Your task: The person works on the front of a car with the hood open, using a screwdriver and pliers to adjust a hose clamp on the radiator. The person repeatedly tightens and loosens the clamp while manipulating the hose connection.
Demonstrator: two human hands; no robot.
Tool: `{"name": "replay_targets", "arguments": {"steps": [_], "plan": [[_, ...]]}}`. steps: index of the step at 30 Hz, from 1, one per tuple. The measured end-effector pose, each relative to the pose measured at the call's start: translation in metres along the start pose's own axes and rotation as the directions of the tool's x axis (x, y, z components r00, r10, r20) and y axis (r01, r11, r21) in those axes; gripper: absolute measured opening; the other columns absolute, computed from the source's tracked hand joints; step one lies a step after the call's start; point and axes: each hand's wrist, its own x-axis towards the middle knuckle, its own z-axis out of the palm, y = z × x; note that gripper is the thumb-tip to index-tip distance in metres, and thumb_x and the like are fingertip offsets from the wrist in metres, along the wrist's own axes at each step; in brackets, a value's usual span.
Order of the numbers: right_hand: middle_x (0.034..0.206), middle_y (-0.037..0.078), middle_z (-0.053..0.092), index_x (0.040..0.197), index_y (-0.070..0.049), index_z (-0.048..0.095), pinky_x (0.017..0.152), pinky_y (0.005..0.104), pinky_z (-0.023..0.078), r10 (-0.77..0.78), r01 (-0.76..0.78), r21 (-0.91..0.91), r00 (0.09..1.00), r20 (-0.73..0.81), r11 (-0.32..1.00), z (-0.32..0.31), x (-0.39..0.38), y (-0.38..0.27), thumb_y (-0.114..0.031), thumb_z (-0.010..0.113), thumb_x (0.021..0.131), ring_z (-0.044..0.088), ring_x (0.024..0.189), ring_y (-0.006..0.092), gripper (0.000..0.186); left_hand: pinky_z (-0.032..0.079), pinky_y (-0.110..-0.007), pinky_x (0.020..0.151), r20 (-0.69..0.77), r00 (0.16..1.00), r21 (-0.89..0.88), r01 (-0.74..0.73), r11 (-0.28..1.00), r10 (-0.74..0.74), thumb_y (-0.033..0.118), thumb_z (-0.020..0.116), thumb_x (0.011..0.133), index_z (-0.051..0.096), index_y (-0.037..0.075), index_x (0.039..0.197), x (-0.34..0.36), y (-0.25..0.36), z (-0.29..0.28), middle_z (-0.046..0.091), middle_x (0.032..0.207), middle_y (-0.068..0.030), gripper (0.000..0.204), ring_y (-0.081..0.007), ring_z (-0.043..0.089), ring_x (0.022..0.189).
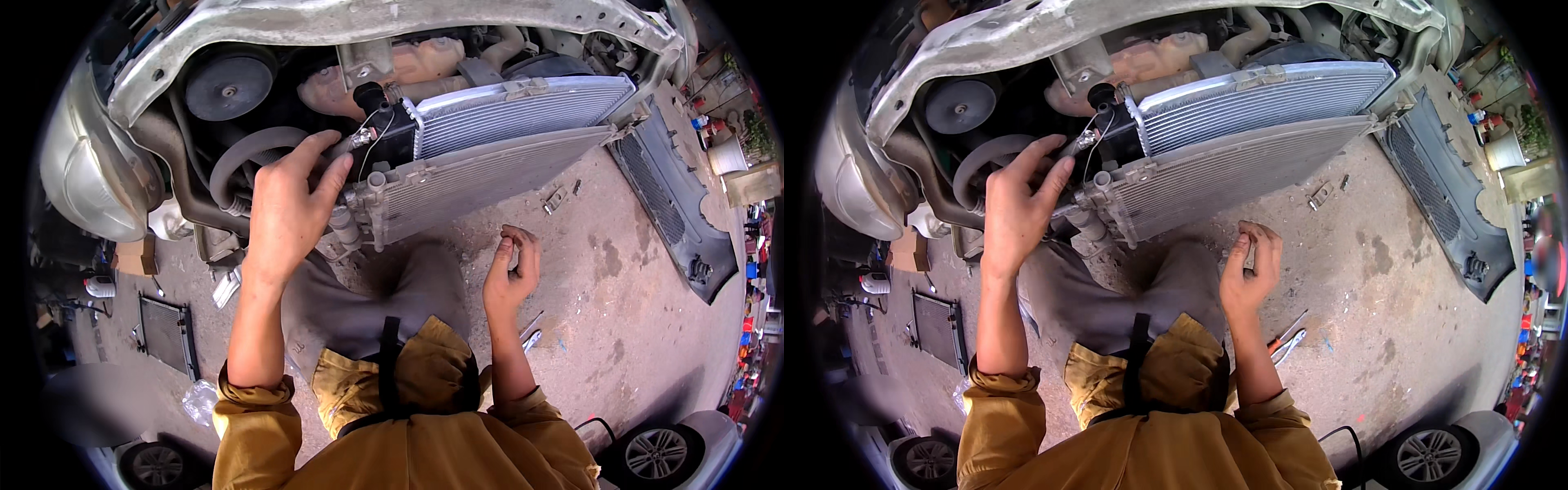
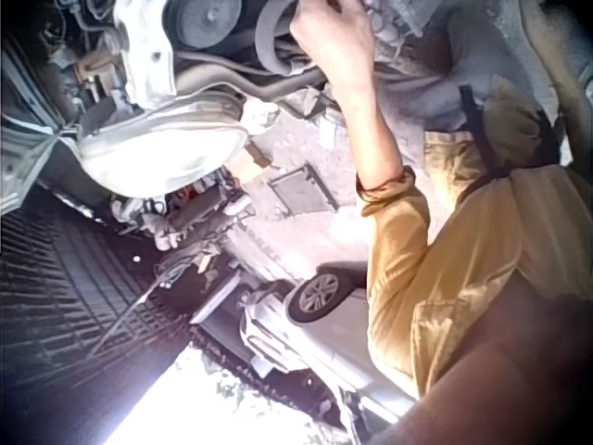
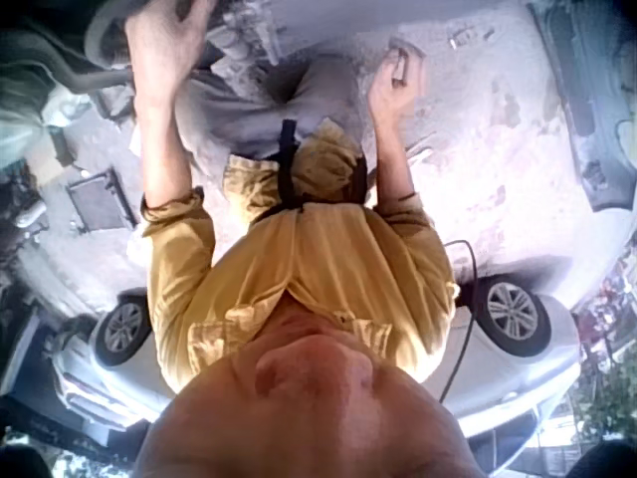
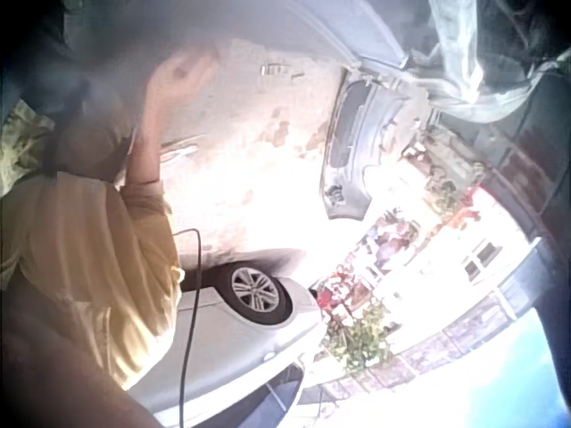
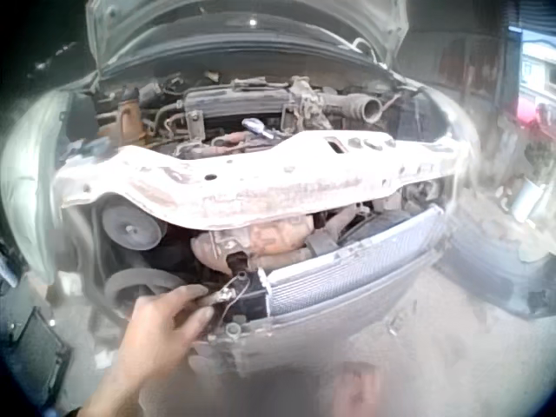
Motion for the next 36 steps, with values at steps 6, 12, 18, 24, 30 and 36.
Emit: {"name": "replay_targets", "arguments": {"steps": [6, 12, 18, 24, 30, 36], "plan": [[0.11, 0.024, 0.069, 0.109, 0.004, 0.069, 0.092, 0.0435, 0.052, 0.764, -0.839, -0.336, 0.535, -0.361, 0.428, -0.098, -0.223, 0.268, -0.009, 0.061, 0.085, 0.068, 0.101, 0.0385, 0.029, 0.051, -0.024, 0.077, -0.098, 0.995, 0.07, -0.02, 0.997, 0.027, 0.023, 0.069, 0.1, 0.068, 0.0, 0.127, -0.006, -0.003, 0.007, 0.072, 0.103, -0.0067, 0.035, -0.0093, 0.061, 0.086], [0.118, 0.026, 0.065, 0.12, -0.003, 0.063, 0.094, 0.0532, 0.051, 0.871, -0.777, -0.581, 0.092, -0.482, -0.24, -0.139, -0.312, 0.273, -0.031, 0.063, 0.091, 0.064, 0.113, 0.0446, 0.04, 0.052, -0.026, 0.091, -0.141, 0.987, 0.191, -0.046, 0.981, 0.074, 0.023, 0.064, 0.103, 0.066, 0.004, 0.133, -0.003, 0.009, -0.003, 0.069, 0.129, -0.0065, 0.036, -0.0122, 0.065, 0.111], [0.124, 0.027, 0.058, 0.121, 0.001, 0.057, 0.096, 0.0508, 0.051, 0.761, -0.778, -0.514, 0.072, -0.645, -0.361, -0.183, -0.333, 0.287, -0.024, 0.062, 0.089, 0.063, 0.109, 0.0452, 0.041, 0.048, -0.032, 0.104, -0.036, 0.989, 0.36, -0.123, 0.925, 0.145, 0.03, 0.059, 0.105, 0.063, 0.008, 0.138, 0.014, 0.003, -0.001, 0.068, 0.133, -0.0076, 0.04, -0.0182, 0.063, 0.122], [0.115, 0.024, 0.067, 0.119, -0.004, 0.063, 0.095, 0.0499, 0.051, 0.94, -0.849, -0.527, 0.146, -0.308, -0.041, -0.198, -0.317, 0.313, -0.038, 0.065, 0.09, 0.065, 0.111, 0.0433, 0.045, 0.045, -0.036, 0.11, -0.017, 0.98, 0.423, -0.172, 0.89, 0.198, 0.029, 0.058, 0.105, 0.062, 0.006, 0.138, 0.014, 0.005, 0.008, 0.066, 0.134, -0.0102, 0.04, -0.0201, 0.061, 0.125], [0.128, 0.027, 0.059, 0.136, -0.001, 0.048, 0.1, 0.0535, 0.051, 0.933, -0.632, -0.758, 0.151, -0.326, -0.163, -0.173, -0.317, 0.326, -0.049, 0.069, 0.086, 0.06, 0.121, 0.0447, 0.073, 0.049, -0.025, 0.093, -0.086, 0.988, 0.144, -0.116, 0.983, 0.129, 0.013, 0.066, 0.101, 0.064, 0.0, 0.132, 0.008, -0.004, 0.013, 0.069, 0.128, -0.0084, 0.034, -0.0121, 0.064, 0.111], [0.083, 0.012, 0.059, 0.118, 0.0, 0.057, 0.065, 0.0375, 0.053, 0.679, -0.629, -0.66, 0.694, -0.238, 0.411, -0.154, -0.328, 0.328, -0.016, 0.06, 0.088, 0.057, 0.064, 0.025, 0.035, 0.055, -0.03, 0.076, -0.009, 0.997, 0.213, -0.073, 0.974, 0.076, 0.007, 0.076, 0.087, 0.064, 0.0, 0.128, 0.021, 0.043, 0.02, 0.07, 0.12, -0.0162, 0.044, -0.0226, 0.071, 0.099]]}}
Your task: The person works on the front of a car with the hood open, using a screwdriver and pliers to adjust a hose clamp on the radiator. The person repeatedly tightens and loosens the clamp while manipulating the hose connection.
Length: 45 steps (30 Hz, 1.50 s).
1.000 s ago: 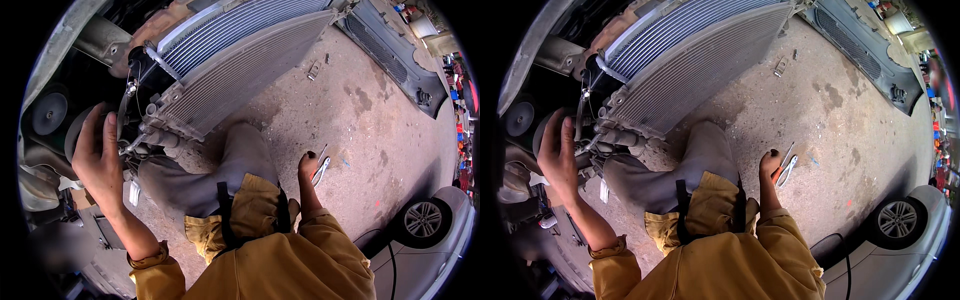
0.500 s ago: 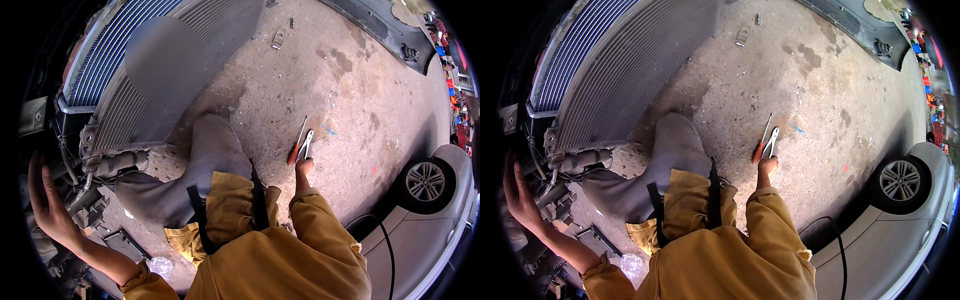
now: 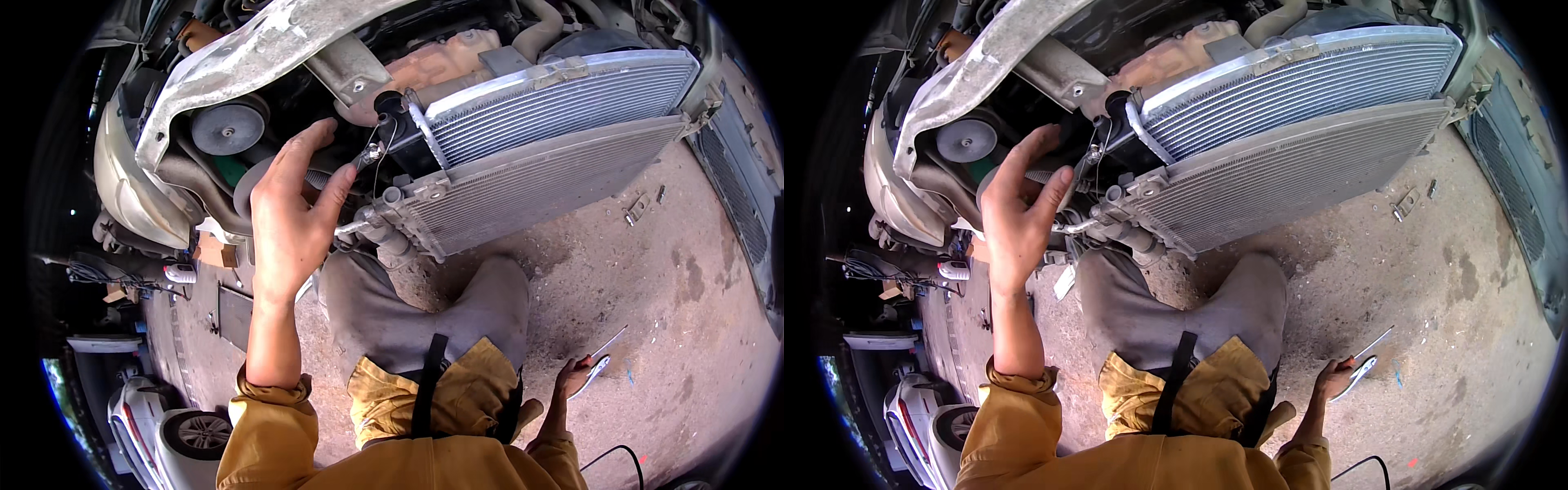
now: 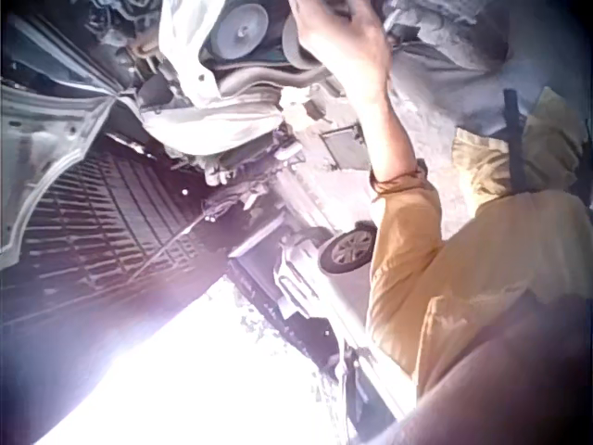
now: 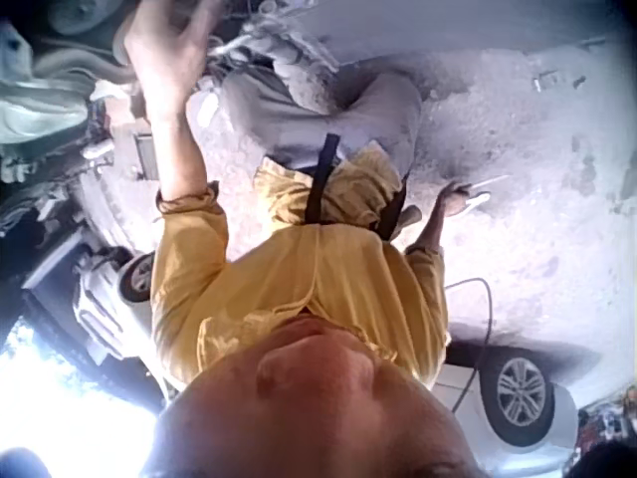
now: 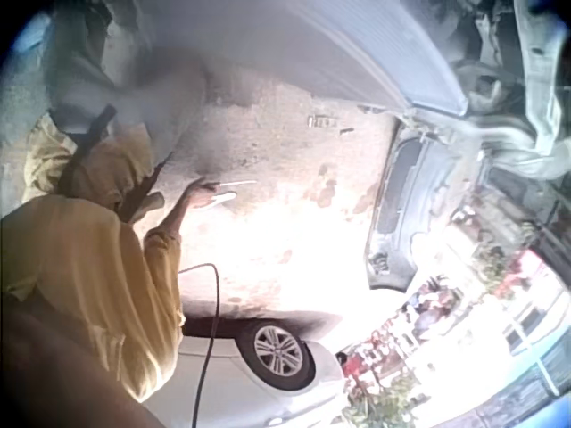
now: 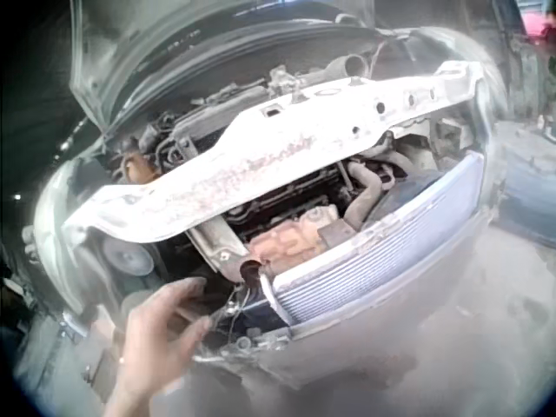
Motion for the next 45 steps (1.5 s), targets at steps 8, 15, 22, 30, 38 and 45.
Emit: {"name": "replay_targets", "arguments": {"steps": [8, 15, 22, 30, 38, 45], "plan": [[0.132, 0.024, 0.054, 0.141, 0.012, 0.041, 0.098, 0.042, 0.047, -0.624, 0.286, 0.82, 0.774, 0.108, 0.496, -0.223, -0.073, -0.31, -0.011, 0.068, 0.091, 0.059, 0.111, 0.0312, 0.062, 0.054, -0.039, 0.087, 0.101, 0.995, 0.025, 0.007, 1.0, -0.01, 0.021, 0.077, 0.088, 0.063, -0.003, 0.128, -0.001, -0.028, 0.019, 0.07, 0.116, -0.0236, 0.049, -0.0361, 0.071, 0.105], [0.101, 0.021, 0.067, 0.13, 0.004, 0.063, 0.06, 0.034, 0.054, -0.938, 0.75, 0.641, 0.318, -0.135, 0.162, -0.296, -0.093, -0.428, -0.002, 0.075, 0.074, 0.067, 0.075, 0.0289, 0.057, 0.054, -0.041, 0.072, -0.013, 0.996, -0.018, -0.092, 0.996, 0.092, 0.018, 0.077, 0.086, 0.068, 0.001, 0.117, -0.003, -0.042, 0.024, 0.072, 0.098, -0.0168, 0.037, -0.0379, 0.069, 0.084], [0.102, 0.019, 0.069, 0.129, 0.007, 0.062, 0.053, 0.034, 0.052, -0.959, 0.851, 0.484, 0.272, -0.077, 0.202, -0.325, -0.096, -0.461, -0.002, 0.073, 0.075, 0.065, 0.072, 0.0271, 0.056, 0.053, -0.042, 0.068, -0.012, 0.998, -0.023, -0.06, 0.998, 0.059, 0.017, 0.076, 0.085, 0.068, 0.003, 0.114, -0.007, -0.047, 0.022, 0.072, 0.097, -0.0134, 0.033, -0.0373, 0.068, 0.08], [0.099, 0.019, 0.063, 0.135, 0.001, 0.062, 0.065, 0.0365, 0.052, -0.944, 0.85, 0.424, 0.326, 0.041, 0.312, -0.342, -0.108, -0.464, 0.001, 0.071, 0.08, 0.064, 0.077, 0.0295, 0.056, 0.055, -0.046, 0.065, 0.005, 0.995, -0.022, -0.104, 0.994, 0.104, 0.016, 0.073, 0.085, 0.066, 0.003, 0.112, -0.008, -0.055, 0.018, 0.071, 0.097, -0.0145, 0.031, -0.0384, 0.069, 0.078], [0.096, 0.014, 0.061, 0.136, -0.006, 0.064, 0.05, 0.0352, 0.05, -0.964, 0.954, 0.171, 0.222, 0.145, 0.246, -0.39, -0.097, -0.487, -0.002, 0.072, 0.073, 0.061, 0.062, 0.0236, 0.064, 0.055, -0.046, 0.063, -0.013, 0.992, 0.084, -0.12, 0.989, 0.122, 0.015, 0.073, 0.083, 0.067, 0.004, 0.107, -0.005, -0.055, 0.025, 0.072, 0.094, -0.0129, 0.027, -0.0352, 0.071, 0.076], [0.093, 0.018, 0.06, 0.135, -0.003, 0.064, 0.054, 0.0371, 0.051, -0.972, 0.987, -0.16, 0.048, 0.232, 0.01, -0.421, -0.105, -0.515, 0.005, 0.068, 0.077, 0.06, 0.064, 0.0269, 0.059, 0.053, -0.044, 0.062, -0.085, 0.983, 0.058, -0.158, 0.986, 0.163, 0.012, 0.076, 0.08, 0.07, 0.005, 0.107, -0.005, -0.062, 0.032, 0.072, 0.091, -0.01, 0.028, -0.0351, 0.069, 0.076]]}}
